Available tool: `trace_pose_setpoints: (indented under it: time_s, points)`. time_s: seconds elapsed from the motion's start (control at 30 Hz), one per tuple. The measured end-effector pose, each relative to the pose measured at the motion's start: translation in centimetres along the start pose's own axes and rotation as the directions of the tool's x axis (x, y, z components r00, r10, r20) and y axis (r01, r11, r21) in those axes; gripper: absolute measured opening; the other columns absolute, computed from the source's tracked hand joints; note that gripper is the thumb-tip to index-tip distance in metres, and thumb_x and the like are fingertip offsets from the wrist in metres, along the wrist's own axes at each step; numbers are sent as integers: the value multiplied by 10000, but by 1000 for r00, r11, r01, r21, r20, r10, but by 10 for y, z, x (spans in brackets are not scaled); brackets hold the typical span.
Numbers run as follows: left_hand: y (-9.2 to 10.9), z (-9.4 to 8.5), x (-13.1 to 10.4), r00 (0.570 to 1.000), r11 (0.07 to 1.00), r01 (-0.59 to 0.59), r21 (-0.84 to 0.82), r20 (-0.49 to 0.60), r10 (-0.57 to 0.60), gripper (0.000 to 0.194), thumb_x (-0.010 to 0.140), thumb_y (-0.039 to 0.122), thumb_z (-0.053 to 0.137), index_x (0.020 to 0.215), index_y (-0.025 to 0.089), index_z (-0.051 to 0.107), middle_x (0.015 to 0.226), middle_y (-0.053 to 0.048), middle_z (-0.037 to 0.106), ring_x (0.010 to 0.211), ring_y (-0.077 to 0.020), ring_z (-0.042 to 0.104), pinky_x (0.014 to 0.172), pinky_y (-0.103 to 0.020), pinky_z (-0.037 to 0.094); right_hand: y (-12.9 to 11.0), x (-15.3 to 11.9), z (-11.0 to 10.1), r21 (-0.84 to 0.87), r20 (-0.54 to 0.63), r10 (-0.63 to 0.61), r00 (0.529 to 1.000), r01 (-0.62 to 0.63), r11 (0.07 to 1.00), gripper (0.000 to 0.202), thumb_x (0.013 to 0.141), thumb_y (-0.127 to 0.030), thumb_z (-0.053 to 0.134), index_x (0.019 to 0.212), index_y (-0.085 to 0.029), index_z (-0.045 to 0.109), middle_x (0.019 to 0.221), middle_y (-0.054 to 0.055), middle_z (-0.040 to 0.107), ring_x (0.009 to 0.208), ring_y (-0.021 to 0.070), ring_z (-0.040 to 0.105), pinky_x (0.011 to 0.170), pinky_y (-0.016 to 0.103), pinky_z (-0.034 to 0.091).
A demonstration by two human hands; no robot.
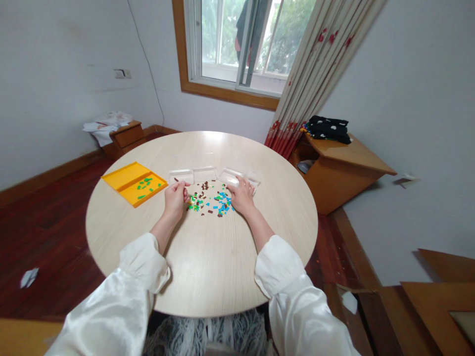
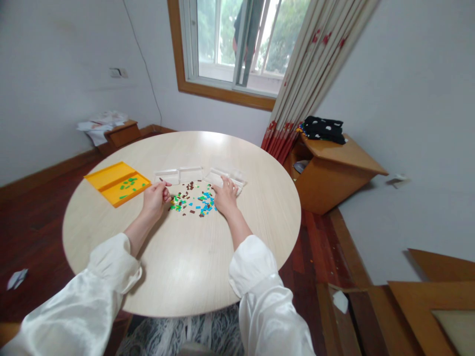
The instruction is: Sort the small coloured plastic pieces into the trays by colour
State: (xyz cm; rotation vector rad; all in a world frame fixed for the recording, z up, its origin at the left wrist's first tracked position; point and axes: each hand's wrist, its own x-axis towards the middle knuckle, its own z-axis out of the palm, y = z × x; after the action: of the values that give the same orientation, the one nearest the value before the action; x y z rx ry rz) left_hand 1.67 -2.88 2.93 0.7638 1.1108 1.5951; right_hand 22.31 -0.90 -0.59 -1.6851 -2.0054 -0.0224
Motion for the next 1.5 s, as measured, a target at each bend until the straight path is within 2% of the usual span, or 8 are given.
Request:
trace_pose_setpoints:
  time_s: [0.47,0.6,0.7,0.87,1.1,1.3,1.4,1.5]
  points:
    - [-2,-2,3,1000,1000,-12,4,-7,12,157,780,162,474,639,134,540,384,86,335,317,-39,276,332,-151,222,6,2,0,24,-39,52,998,-51,998,151,790,-126,512,761,-166,655,1298,121,477,1220,279,352,1020,503,200]
    - [-3,-3,3,1000,1000,-18,8,-7,18,129,763,168,486,650,136,540,395,87,343,320,-39,282,332,-148,233,8,4,-2,94,-139,38,990,-25,995,155,816,-141,472,838,-160,624,1246,135,514,1166,269,403,995,477,256]
    - [-3,-3,3,1000,1000,-21,16,-8,21,121,753,182,500,646,141,538,398,87,341,322,-38,282,332,-146,235,8,6,-6,247,-229,56,972,3,969,183,838,-160,419,886,-149,596,1067,134,595,1031,232,498,916,393,363]
    - [-3,-4,3,1000,1000,-21,13,-12,21,127,751,189,503,636,143,534,395,85,338,320,-37,277,334,-145,228,9,10,-8,498,-283,184,941,-20,867,169,822,-230,436,841,-160,590,808,64,629,773,173,560,767,300,442]
    - [-1,-5,3,1000,1000,-26,13,1,26,119,748,184,505,640,143,532,396,86,341,323,-37,284,336,-144,235,23,16,-4,713,-302,437,847,-104,694,258,794,-278,434,891,-137,627,924,96,659,825,168,579,754,288,458]
    - [-1,-5,4,1000,1000,-18,2,-5,18,137,759,170,490,632,142,531,390,84,339,321,-40,278,328,-146,223,37,22,-8,858,-219,611,761,-147,492,339,732,-448,533,765,-120,616,628,10,573,579,125,495,575,252,410]
    - [-1,-5,4,1000,1000,-25,0,-7,25,143,764,169,488,630,142,531,388,84,339,321,-39,276,329,-147,224,36,22,-10,895,-183,632,753,-138,425,368,696,-521,575,656,-156,549,534,-38,489,514,100,448,508,224,367]
    - [-1,-6,4,1000,1000,-31,3,-1,31,138,761,181,499,632,144,530,393,84,341,323,-39,283,333,-147,231,32,21,-11,917,-137,623,770,-139,373,399,672,-553,597,596,-173,503,485,-65,437,462,76,399,454,204,319]
